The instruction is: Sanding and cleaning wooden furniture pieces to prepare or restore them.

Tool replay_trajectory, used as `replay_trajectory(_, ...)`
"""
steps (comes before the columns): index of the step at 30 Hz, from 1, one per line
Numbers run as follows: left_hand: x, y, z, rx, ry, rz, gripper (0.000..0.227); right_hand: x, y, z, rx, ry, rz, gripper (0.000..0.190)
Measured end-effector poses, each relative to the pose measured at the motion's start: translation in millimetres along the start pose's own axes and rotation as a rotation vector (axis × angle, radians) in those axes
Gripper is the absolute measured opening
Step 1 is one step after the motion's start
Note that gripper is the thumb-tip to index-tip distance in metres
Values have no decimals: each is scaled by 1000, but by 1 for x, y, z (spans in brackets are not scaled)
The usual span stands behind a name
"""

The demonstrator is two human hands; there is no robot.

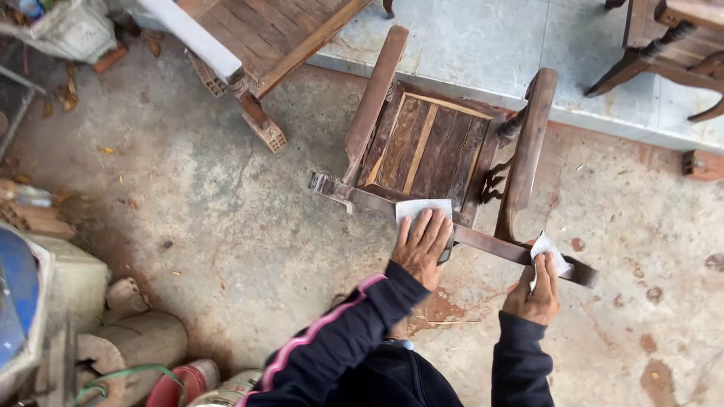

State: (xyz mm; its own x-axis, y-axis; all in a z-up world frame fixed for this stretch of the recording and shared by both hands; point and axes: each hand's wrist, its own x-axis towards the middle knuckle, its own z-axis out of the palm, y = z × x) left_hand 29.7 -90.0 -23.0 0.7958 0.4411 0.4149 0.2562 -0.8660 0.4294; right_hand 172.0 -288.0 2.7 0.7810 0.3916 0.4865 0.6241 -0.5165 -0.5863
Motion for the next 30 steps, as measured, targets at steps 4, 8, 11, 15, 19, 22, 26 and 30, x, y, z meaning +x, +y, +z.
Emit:
replay_trajectory(4, -4, -85, -22, -103, 100, -129, 56, 39, -30, -13, 146, -187, -131, 30)
replay_trajectory(8, 8, -139, -95, 268, 257, -289, 61, 53, -71, 30, 27, -362, -555, 50)
replay_trajectory(11, 12, -175, -80, 301, 278, -402, 58, 50, -87, 68, -97, -516, -851, 63)
replay_trajectory(15, 6, -188, -45, 194, 138, -421, 58, 56, -136, 140, 113, -581, -939, 54)
replay_trajectory(19, 3, -187, -52, 125, 74, -367, 61, 57, -178, 168, -103, -732, -1069, 44)
replay_trajectory(22, 6, -196, -55, 81, 32, -320, 70, 66, -139, 132, -98, -618, -1080, 49)
replay_trajectory(26, 0, -205, -36, 19, 10, -338, 81, 63, -121, 118, -86, -636, -1040, 47)
replay_trajectory(30, 4, -207, -40, -6, -10, -328, 81, 48, -158, 172, -228, -714, -1106, 50)
